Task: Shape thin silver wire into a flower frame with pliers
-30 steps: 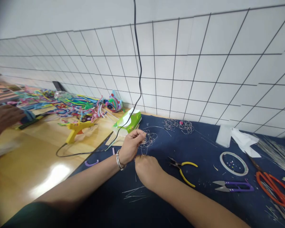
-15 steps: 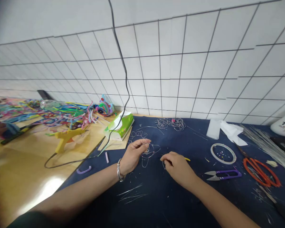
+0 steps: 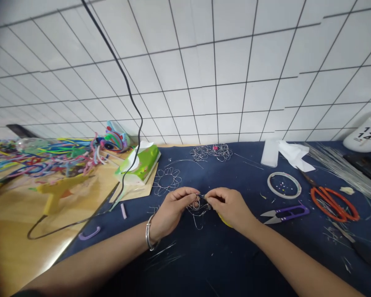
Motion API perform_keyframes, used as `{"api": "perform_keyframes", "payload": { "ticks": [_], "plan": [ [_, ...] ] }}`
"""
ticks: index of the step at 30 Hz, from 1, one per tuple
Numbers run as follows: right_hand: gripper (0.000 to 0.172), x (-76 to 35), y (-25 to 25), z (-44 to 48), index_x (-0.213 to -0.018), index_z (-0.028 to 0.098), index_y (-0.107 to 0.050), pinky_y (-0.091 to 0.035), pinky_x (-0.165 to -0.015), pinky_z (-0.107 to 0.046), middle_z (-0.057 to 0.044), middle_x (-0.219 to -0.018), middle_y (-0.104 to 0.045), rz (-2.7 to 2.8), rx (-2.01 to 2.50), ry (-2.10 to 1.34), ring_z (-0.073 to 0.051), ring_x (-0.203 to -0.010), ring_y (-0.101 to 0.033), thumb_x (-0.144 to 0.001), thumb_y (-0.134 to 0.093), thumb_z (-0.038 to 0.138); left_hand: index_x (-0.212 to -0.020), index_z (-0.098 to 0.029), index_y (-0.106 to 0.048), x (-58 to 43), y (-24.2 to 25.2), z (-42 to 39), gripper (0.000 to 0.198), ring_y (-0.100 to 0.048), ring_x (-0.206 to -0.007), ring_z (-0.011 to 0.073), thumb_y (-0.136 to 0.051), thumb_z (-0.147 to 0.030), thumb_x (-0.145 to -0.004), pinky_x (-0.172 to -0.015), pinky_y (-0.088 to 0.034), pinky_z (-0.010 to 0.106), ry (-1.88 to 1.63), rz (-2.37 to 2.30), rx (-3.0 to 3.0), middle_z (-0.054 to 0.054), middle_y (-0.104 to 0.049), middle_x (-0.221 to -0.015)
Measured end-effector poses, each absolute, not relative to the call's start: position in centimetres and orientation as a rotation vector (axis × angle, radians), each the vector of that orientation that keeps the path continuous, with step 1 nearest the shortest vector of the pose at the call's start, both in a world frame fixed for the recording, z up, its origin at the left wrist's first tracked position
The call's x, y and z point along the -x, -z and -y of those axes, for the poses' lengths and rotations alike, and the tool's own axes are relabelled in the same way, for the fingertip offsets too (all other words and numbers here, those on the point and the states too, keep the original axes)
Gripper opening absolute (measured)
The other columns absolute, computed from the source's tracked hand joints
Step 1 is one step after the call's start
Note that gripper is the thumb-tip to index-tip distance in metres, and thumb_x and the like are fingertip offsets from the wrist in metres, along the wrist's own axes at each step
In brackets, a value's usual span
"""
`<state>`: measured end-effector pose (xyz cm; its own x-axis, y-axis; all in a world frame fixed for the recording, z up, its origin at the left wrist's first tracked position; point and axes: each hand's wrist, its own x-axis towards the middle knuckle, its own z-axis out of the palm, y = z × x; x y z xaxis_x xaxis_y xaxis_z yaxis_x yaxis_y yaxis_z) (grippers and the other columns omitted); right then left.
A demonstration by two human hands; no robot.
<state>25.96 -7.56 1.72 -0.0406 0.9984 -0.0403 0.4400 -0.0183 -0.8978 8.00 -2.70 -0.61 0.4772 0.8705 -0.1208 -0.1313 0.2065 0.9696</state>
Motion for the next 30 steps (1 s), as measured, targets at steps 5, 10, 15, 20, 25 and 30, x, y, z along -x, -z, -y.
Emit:
{"api": "perform_keyframes", "payload": {
  "ticks": [5, 10, 15, 20, 25, 30],
  "plan": [
    [0.021, -25.92, -1.1, 7.38, -0.085, 0.02, -0.065, -0.04, -0.053, -0.021, 0.001, -0.07, -0.062, 1.571, 1.56, -0.982, -0.01, -0.06, -0.054, -0.077, -0.048, 0.029, -0.087, -0.013, -0.064, -7.46, 0.4, 2.57, 0.015, -0.06, -0.07, 0.0139, -0.062, -0.022, -0.074, -0.072, -0.045, 0.029, -0.767, -0.757, -1.128, 0.007, -0.065, -0.081],
    [0.02, -25.9, -1.14, 7.44, -0.086, 0.02, -0.064, -0.041, -0.054, -0.021, 0.001, -0.069, -0.061, 1.548, 1.58, -0.973, -0.011, -0.061, -0.054, -0.077, -0.049, 0.03, -0.084, -0.014, -0.065, -7.25, 0.25, 2.3, 0.015, -0.06, -0.069, 0.0138, -0.064, -0.023, -0.072, -0.068, -0.047, 0.028, -0.75, -0.772, -1.156, 0.007, -0.066, -0.078],
    [0.016, -25.78, -1.12, 7.65, -0.083, 0.022, -0.065, -0.043, -0.063, -0.023, 0.0, -0.079, -0.062, 1.581, 1.545, -0.792, -0.012, -0.07, -0.056, -0.078, -0.05, 0.029, -0.084, -0.014, -0.064, -7.14, 0.44, 2.04, 0.016, -0.06, -0.064, 0.0126, -0.063, -0.026, -0.074, -0.065, -0.048, 0.027, -0.75, -0.793, -1.214, 0.005, -0.065, -0.071],
    [0.014, -25.7, -1.15, 7.77, -0.08, 0.025, -0.066, -0.043, -0.063, -0.024, -0.002, -0.096, -0.06, 1.668, 1.479, -0.704, -0.013, -0.08, -0.056, -0.078, -0.053, 0.028, -0.082, -0.013, -0.062, -7.09, 0.41, 2.0, 0.016, -0.06, -0.064, 0.0132, -0.063, -0.026, -0.074, -0.063, -0.049, 0.028, -0.734, -0.797, -1.262, 0.005, -0.065, -0.07],
    [0.015, -25.79, -1.42, 7.85, -0.083, 0.024, -0.065, -0.044, -0.065, -0.024, 0.0, -0.083, -0.063, 1.659, 1.482, -0.925, -0.012, -0.074, -0.056, -0.079, -0.052, 0.03, -0.079, -0.013, -0.06, -7.03, 0.19, 1.97, 0.015, -0.059, -0.062, 0.0123, -0.063, -0.026, -0.074, -0.061, -0.049, 0.027, -0.701, -0.804, -1.299, 0.005, -0.064, -0.069],
    [0.02, -25.78, -1.62, 7.96, -0.087, 0.022, -0.066, -0.044, -0.064, -0.024, -0.001, -0.081, -0.064, 1.618, 1.436, -1.172, -0.012, -0.071, -0.057, -0.078, -0.052, 0.034, -0.078, -0.013, -0.056, -6.9, -0.02, 1.88, 0.014, -0.058, -0.063, 0.011, -0.062, -0.025, -0.074, -0.06, -0.048, 0.024, -0.697, -0.809, -1.326, 0.004, -0.063, -0.071]
  ]
}}
